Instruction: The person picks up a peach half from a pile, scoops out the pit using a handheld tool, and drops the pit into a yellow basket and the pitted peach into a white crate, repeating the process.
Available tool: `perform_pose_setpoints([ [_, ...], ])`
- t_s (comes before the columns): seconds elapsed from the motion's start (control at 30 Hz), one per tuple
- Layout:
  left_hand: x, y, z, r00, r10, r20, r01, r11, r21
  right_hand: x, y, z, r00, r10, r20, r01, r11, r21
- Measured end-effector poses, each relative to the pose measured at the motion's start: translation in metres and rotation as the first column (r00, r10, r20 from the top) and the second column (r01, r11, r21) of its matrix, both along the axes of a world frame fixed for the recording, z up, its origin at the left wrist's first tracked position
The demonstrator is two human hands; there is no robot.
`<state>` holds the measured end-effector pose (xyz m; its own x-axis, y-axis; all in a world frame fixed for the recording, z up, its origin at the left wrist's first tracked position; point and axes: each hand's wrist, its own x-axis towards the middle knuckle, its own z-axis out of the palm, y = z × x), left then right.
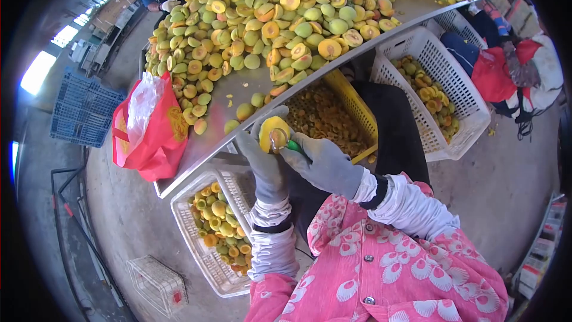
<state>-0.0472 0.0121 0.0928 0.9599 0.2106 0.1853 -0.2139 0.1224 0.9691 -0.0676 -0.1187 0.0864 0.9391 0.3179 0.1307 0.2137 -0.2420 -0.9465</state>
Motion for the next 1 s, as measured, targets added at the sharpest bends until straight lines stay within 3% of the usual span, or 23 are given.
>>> perform_pose_setpoints([
  [0.07,-0.009,-0.004,-0.003,0.986,0.068,0.151,-0.100,0.971,0.215,-0.006,0.004,-0.005,1.000,-0.002,0.008,0.002,1.000,0.013],
  [0.17,-0.012,-0.011,-0.004,0.985,0.147,0.086,-0.152,0.987,0.046,-0.010,0.008,-0.012,0.989,-0.035,0.147,0.024,0.997,0.078],
  [0.2,-0.014,-0.012,-0.002,0.985,0.149,0.088,-0.154,0.987,0.043,-0.013,0.001,0.008,0.984,0.079,-0.162,-0.069,0.995,0.069],
  [0.23,-0.016,-0.013,0.002,0.986,0.159,0.045,-0.162,0.984,0.075,-0.015,-0.004,0.019,0.872,0.180,-0.455,-0.158,0.984,0.086],
  [0.27,-0.018,-0.014,0.006,0.986,0.168,0.001,-0.167,0.980,0.108,-0.015,-0.005,0.019,0.873,0.179,-0.453,-0.158,0.984,0.085],
  [0.33,-0.025,-0.018,0.014,0.988,0.130,-0.085,-0.122,0.988,0.097,-0.014,-0.008,0.016,0.666,0.407,-0.624,-0.214,0.907,0.363],
  [0.37,-0.027,-0.019,0.015,0.980,0.092,-0.175,-0.078,0.993,0.083,-0.015,-0.010,0.016,0.668,0.406,-0.624,-0.213,0.907,0.363],
  [0.43,-0.029,-0.021,0.013,0.981,0.063,-0.185,-0.051,0.996,0.067,-0.018,-0.018,0.013,0.477,0.562,-0.676,-0.201,0.819,0.538],
  [0.47,-0.029,-0.021,0.011,0.980,0.033,-0.194,-0.023,0.998,0.052,-0.016,-0.023,0.008,0.476,0.562,-0.677,-0.200,0.819,0.538],
  [0.5,-0.029,-0.019,0.009,0.979,0.034,-0.200,-0.023,0.998,0.053,-0.012,-0.028,0.000,0.324,0.700,-0.636,-0.189,0.707,0.682],
  [0.53,-0.028,-0.016,0.007,0.972,-0.095,-0.213,0.093,0.995,-0.020,-0.010,-0.031,-0.005,0.168,0.815,-0.555,-0.150,0.577,0.803],
  [0.57,-0.026,-0.014,0.005,0.951,-0.223,-0.214,0.208,0.974,-0.093,-0.013,-0.032,0.004,0.151,0.808,-0.570,-0.072,0.584,0.809],
  [0.6,-0.025,-0.013,0.002,0.952,-0.222,-0.213,0.207,0.974,-0.092,-0.011,-0.032,0.001,0.151,0.808,-0.569,-0.074,0.583,0.809],
  [0.67,-0.025,-0.015,-0.004,0.905,-0.378,-0.196,0.289,0.883,-0.369,-0.006,-0.030,-0.014,0.058,0.894,-0.445,0.053,0.442,0.895],
  [0.7,-0.027,-0.026,-0.009,0.963,-0.219,-0.155,0.161,0.935,-0.315,-0.004,-0.028,-0.023,0.039,0.923,-0.383,0.116,0.377,0.919],
  [0.73,-0.022,-0.022,-0.024,0.963,-0.216,-0.159,0.158,0.936,-0.315,-0.002,-0.027,-0.032,0.035,0.923,-0.382,0.118,0.376,0.919],
  [0.8,-0.012,-0.018,-0.031,0.930,-0.274,-0.246,0.102,0.834,-0.542,-0.001,-0.026,-0.038,0.100,0.958,-0.268,-0.009,0.270,0.963],
  [0.83,-0.015,-0.011,-0.032,0.840,-0.429,-0.332,0.100,0.725,-0.682,-0.001,-0.025,-0.039,0.078,0.942,-0.327,-0.006,0.329,0.944],
  [0.87,-0.009,-0.010,-0.034,0.839,-0.431,-0.332,0.102,0.724,-0.682,0.002,-0.026,-0.040,0.080,0.942,-0.327,-0.006,0.329,0.944],
  [0.9,-0.001,-0.009,-0.041,0.907,-0.184,-0.379,-0.024,0.875,-0.483,0.003,-0.028,-0.044,0.097,0.948,-0.302,0.053,0.298,0.953],
  [0.93,0.004,-0.007,-0.051,0.930,0.080,-0.360,-0.184,0.947,-0.264,0.005,-0.031,-0.048,0.109,0.954,-0.281,0.106,0.269,0.957],
  [0.97,0.005,0.001,-0.062,0.905,0.306,-0.296,-0.333,0.942,-0.045,0.010,-0.036,-0.056,0.157,0.922,-0.353,0.128,0.335,0.933],
  [1.0,0.014,0.019,-0.089,0.844,0.520,-0.135,-0.486,0.846,0.222,0.013,-0.040,-0.053,0.290,0.788,-0.543,0.164,0.518,0.839],
])
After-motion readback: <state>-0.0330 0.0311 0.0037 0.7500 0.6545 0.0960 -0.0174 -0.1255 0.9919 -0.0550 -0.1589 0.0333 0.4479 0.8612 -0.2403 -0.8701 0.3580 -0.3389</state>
